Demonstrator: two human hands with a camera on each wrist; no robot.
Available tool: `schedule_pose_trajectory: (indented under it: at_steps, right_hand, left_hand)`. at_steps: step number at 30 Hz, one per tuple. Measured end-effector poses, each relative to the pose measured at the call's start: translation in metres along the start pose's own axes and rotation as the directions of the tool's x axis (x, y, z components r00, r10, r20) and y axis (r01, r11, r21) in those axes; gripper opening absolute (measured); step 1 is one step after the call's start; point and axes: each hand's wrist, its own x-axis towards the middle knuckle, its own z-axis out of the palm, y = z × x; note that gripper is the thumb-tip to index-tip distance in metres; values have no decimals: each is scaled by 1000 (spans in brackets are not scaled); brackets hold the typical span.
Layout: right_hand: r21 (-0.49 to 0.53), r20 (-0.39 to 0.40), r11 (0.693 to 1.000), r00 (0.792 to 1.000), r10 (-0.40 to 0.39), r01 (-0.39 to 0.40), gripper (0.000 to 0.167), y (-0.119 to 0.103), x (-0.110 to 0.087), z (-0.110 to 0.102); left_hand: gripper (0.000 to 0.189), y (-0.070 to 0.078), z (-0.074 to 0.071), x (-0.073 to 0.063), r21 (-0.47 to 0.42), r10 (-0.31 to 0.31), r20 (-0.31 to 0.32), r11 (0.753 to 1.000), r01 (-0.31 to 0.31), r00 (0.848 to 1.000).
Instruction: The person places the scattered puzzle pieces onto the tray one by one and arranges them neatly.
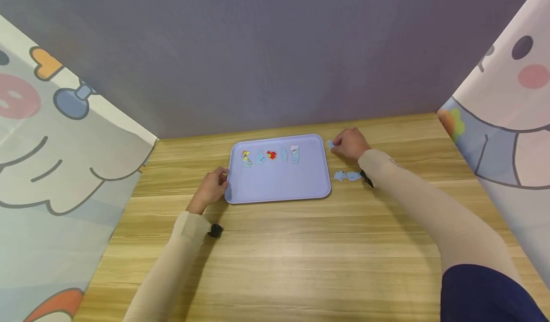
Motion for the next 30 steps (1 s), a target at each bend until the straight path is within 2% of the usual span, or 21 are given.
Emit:
schedule_pose_trajectory:
  at_steps: [4, 12, 16, 20, 27, 30]
  right_hand:
    - [-6, -5, 999, 999, 32, -32, 32, -6, 1, 2]
    - [7, -20, 990, 990, 141, -141, 32, -11, 3, 6]
    - [9, -16, 986, 985, 169, -169, 36, -10, 5, 6]
    - [11, -13, 986, 986, 168, -168, 39, -9, 6, 5]
    - [45, -27, 986, 986, 164, -163, 32, -7, 3, 4]
    - [54, -78, 994, 992, 101, -97, 30, -8, 4, 4]
  left_hand:
    - [36, -1, 1, 0, 2, -10, 5, 1000, 10, 1000]
    - [35, -2, 2, -1, 10, -13, -2, 1000, 13, 1000]
    - [35, -1, 1, -1, 8, -17, -1, 1000, 17, 1000]
    - [35, 0, 1, -1, 6, -25, 2, 1000, 25, 1000]
    - [35, 1, 0, -1, 4, -35, 4, 999, 35, 999]
    - [35, 2, 0, 0, 1, -30, 4, 1000, 30, 1000]
